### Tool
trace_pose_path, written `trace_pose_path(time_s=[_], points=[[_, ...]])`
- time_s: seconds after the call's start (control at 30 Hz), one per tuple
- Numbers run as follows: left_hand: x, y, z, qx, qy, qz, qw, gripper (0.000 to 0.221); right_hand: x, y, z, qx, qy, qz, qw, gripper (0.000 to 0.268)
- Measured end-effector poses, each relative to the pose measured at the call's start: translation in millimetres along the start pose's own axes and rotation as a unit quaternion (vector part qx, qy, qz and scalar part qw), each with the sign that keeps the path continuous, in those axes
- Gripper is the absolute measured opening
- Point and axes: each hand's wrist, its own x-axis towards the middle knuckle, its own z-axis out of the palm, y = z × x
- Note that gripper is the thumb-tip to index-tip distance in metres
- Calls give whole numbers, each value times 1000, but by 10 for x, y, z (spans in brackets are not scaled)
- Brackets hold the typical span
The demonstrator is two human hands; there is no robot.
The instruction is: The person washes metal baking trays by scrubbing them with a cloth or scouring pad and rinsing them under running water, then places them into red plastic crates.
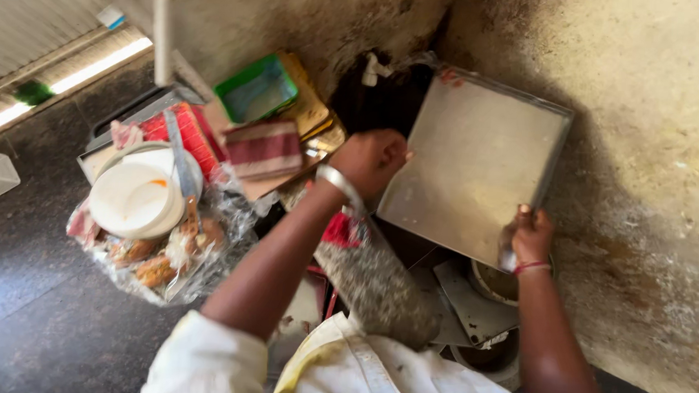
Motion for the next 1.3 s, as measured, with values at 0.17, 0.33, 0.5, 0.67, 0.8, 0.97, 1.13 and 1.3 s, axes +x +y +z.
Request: trace_pose_path(time_s=[0.17, 0.33, 0.5, 0.67, 0.8, 0.97, 1.13, 1.3], points=[[1756, -1142, 453, 173, -142, 5, 975, 27, 517, 462, 645, -145, -7, -24, 989, 47], [2704, -2046, 919, 317, -328, -39, 889, 32, 529, 1003, 1030, -61, -20, 97, 993, 48], [2946, -2363, 1204, 397, -413, -27, 819, 25, 318, 1387, 1250, -1, -14, 65, 998, 46], [2946, -2473, 1236, 396, -440, -79, 802, 26, 161, 1219, 1332, -82, 5, 174, 981, 36], [2920, -2603, 1311, 350, -382, -101, 849, 32, 214, 853, 1390, -92, 50, 49, 993, 29], [2926, -2908, 1438, 341, -331, -17, 880, 36, 344, 423, 1520, -206, 30, 45, 977, 16], [2928, -2927, 1418, 347, -332, -82, 873, 26, 226, 168, 1582, -201, 11, 18, 979, 16], [2895, -2935, 1451, 269, -267, -15, 925, 32, 213, 665, 1602, -124, -58, 196, 971, 22]])
